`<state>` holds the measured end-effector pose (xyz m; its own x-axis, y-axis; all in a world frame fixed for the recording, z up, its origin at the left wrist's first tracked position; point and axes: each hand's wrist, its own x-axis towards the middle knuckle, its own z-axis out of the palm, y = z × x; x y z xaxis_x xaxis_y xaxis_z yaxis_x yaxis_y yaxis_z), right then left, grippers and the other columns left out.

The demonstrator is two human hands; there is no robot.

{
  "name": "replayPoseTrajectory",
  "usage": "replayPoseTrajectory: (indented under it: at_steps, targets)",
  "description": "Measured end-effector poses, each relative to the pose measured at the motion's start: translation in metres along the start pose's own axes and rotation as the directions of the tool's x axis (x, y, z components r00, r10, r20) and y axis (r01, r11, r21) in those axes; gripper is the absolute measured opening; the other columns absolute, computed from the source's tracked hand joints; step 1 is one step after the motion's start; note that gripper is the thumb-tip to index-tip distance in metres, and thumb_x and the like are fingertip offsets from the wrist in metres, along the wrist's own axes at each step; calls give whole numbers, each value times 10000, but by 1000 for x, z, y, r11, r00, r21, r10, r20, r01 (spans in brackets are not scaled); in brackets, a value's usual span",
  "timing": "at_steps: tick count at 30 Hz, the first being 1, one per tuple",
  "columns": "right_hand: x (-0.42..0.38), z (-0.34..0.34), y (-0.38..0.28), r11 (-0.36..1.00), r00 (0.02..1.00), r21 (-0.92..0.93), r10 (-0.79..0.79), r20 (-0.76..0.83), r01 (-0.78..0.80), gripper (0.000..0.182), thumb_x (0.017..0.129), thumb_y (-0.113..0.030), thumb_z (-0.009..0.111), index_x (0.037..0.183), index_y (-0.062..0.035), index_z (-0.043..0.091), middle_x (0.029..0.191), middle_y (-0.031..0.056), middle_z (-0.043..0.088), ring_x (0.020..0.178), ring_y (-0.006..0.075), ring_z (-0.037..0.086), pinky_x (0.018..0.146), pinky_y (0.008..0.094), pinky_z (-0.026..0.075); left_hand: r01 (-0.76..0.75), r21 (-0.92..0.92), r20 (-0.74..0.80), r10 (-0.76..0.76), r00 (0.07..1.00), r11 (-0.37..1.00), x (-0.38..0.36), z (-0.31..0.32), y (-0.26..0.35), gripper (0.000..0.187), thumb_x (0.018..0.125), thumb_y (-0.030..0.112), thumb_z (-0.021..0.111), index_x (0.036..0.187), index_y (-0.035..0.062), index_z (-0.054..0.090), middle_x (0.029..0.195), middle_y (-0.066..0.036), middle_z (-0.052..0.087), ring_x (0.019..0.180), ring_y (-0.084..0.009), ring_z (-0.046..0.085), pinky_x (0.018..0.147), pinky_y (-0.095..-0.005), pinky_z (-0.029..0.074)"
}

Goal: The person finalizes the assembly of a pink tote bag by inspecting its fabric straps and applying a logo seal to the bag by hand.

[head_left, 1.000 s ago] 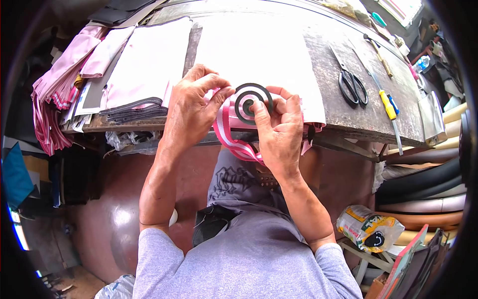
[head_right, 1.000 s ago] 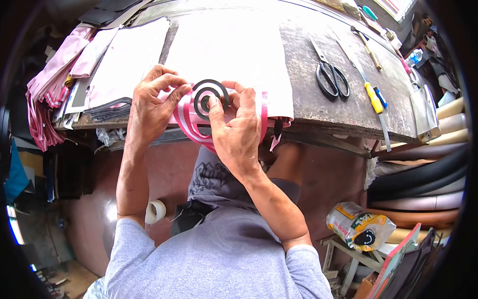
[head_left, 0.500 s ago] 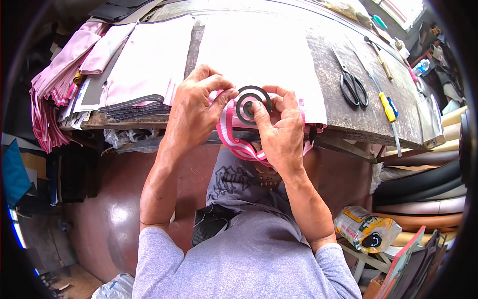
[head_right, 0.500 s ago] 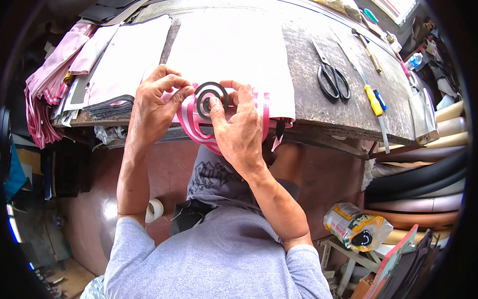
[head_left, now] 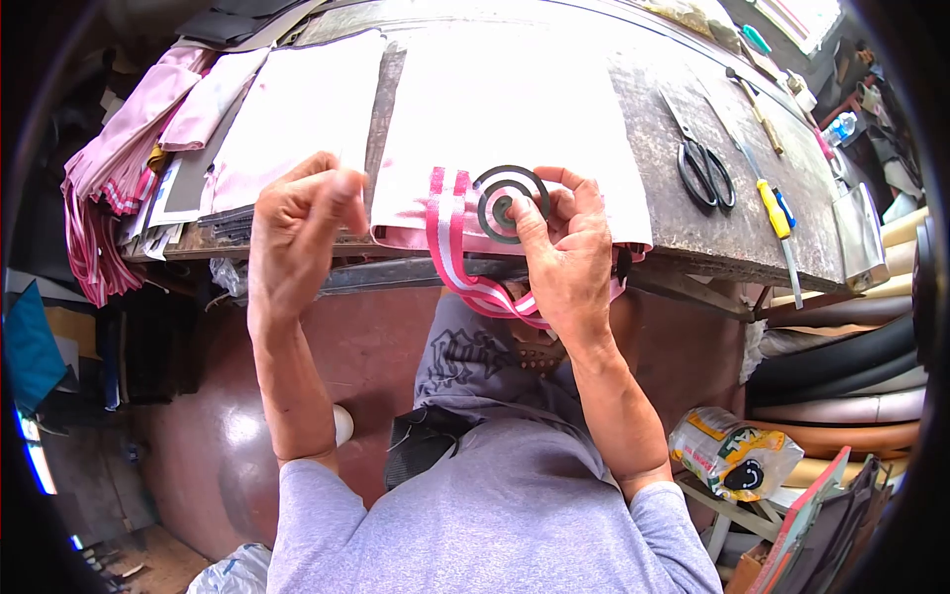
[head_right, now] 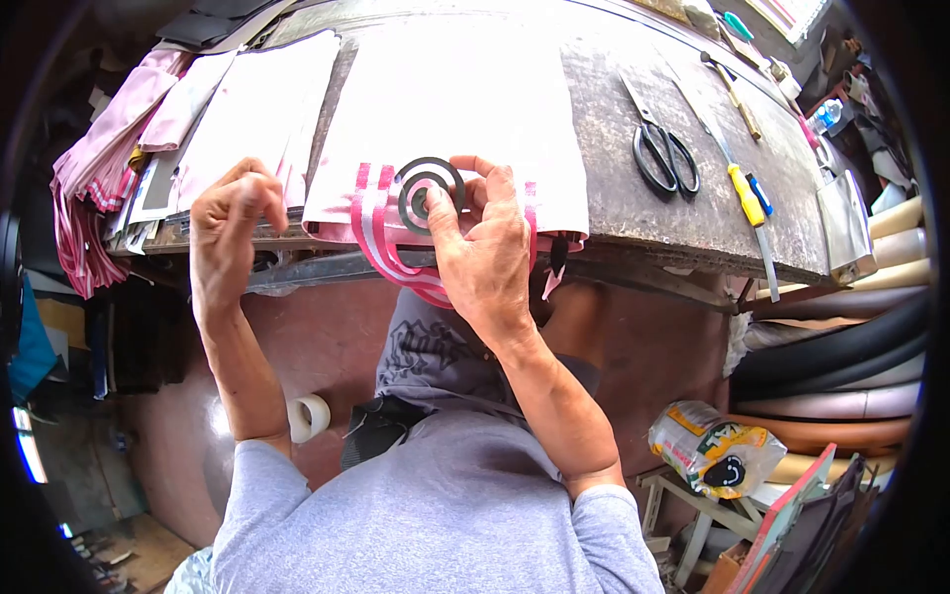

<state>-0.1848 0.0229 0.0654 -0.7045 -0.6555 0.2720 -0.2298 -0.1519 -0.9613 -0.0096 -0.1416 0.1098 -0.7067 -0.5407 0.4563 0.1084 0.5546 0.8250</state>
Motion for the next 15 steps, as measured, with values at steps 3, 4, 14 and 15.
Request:
replayPoseTrajectory:
  at_steps: [3,4,14,15]
  targets:
    - [1,3,1,1000,1000,-13,-10,17,11,333,956,-13,634,1254,28,493,966,91,663,910,115,659,800,234,550,-86,376,10,89,996,922,0,21,5,136,851,100,770,950,13,735,950,-97,644,872,-196,641,740,-318,519]
    - [0,4,2,1000,1000,-13,-10,19,11,329,956,-11,631,1253,27,493,966,92,663,910,115,659,802,234,550,-121,420,33,118,992,899,-1,25,-1,147,853,99,763,977,25,734,994,-131,639,938,-249,660,778,-347,544]
    - [2,2,2,999,1000,23,-25,16,25,315,957,1,618,1248,28,499,979,98,663,909,115,661,811,232,554,-259,677,223,143,964,689,-13,37,-13,563,732,-18,732,1270,53,585,1236,-138,546,1217,-344,521,1046,-441,410]
    - [2,3,1,1000,1000,17,-24,20,24,314,958,1,617,1247,30,499,980,99,662,908,116,662,814,233,554,-255,681,201,159,966,686,-12,39,-14,547,734,-16,733,1259,52,592,1233,-137,550,1211,-341,525,1037,-440,416]
